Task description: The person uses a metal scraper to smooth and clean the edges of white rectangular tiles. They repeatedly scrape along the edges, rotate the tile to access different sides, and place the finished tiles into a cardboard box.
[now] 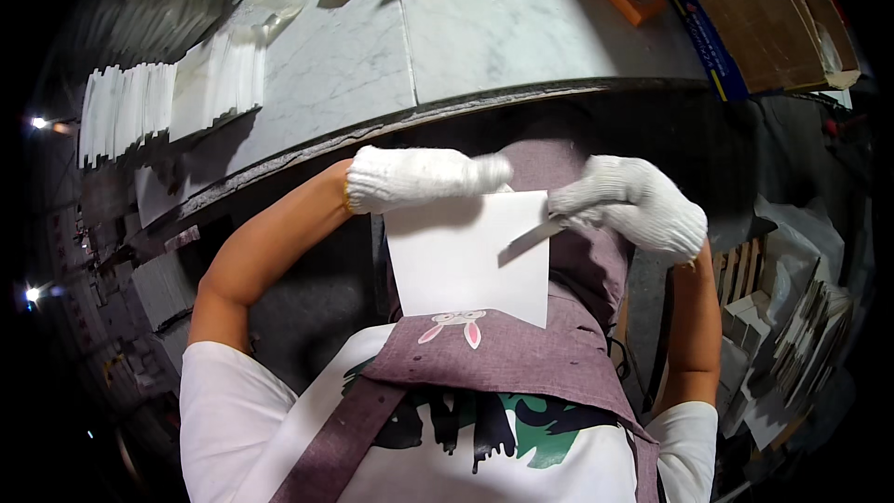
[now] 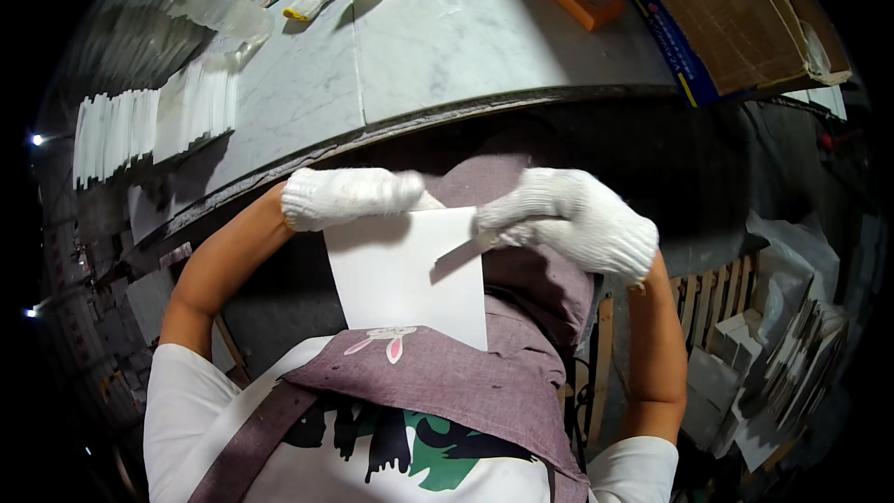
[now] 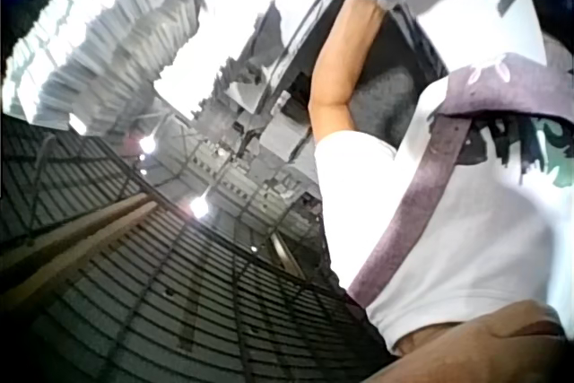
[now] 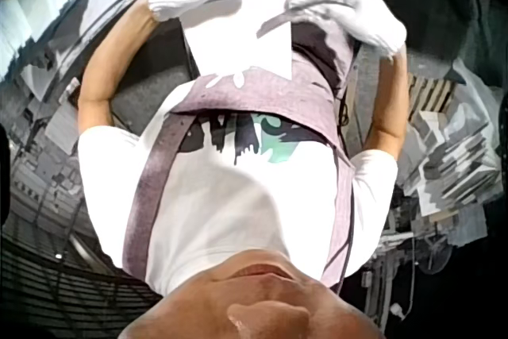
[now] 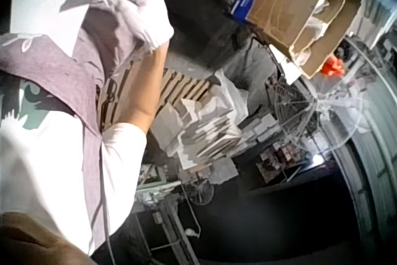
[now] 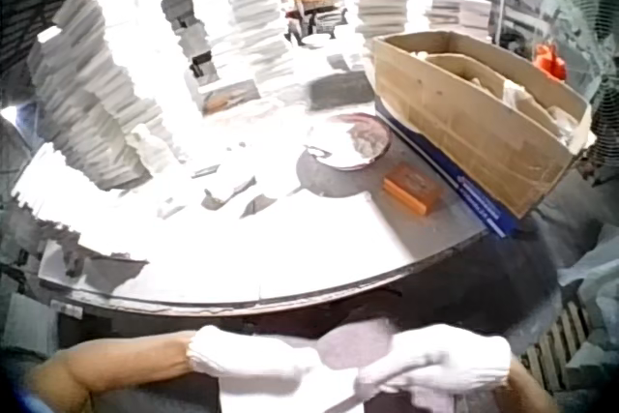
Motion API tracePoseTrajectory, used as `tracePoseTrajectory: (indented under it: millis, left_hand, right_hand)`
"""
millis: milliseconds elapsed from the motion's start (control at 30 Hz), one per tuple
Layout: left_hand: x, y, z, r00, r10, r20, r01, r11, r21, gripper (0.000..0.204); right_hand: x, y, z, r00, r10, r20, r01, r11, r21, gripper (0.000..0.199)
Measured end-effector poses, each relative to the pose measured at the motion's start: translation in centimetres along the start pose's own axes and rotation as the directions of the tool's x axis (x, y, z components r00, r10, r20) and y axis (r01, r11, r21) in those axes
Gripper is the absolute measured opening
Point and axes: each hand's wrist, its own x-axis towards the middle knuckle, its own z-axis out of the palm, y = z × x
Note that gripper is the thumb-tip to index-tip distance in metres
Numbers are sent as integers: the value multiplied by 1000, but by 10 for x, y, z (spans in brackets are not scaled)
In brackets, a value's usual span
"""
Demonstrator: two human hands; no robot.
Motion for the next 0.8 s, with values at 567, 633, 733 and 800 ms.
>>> tracePoseTrajectory:
  millis: [567, 633, 733, 800]
  left_hand:
    - [-20, 23, 14, 960, 250, 124, -275, 779, 563, 34]
    - [-20, 22, 19, 945, 304, 120, -320, 788, 525, 21]
    - [-17, 26, 18, 943, 283, 172, -329, 743, 583, 19]
    - [-18, 30, 22, 945, 277, 175, -327, 751, 574, 19]
  right_hand:
    - [-10, -13, 38, 949, 309, -59, -121, 530, 839, 30]
    - [-1, -21, 30, 963, 268, 9, -166, 569, 805, 29]
    - [6, -22, 20, 975, 189, 119, -213, 616, 759, 30]
    - [5, -22, 13, 967, 180, 182, -256, 673, 694, 30]
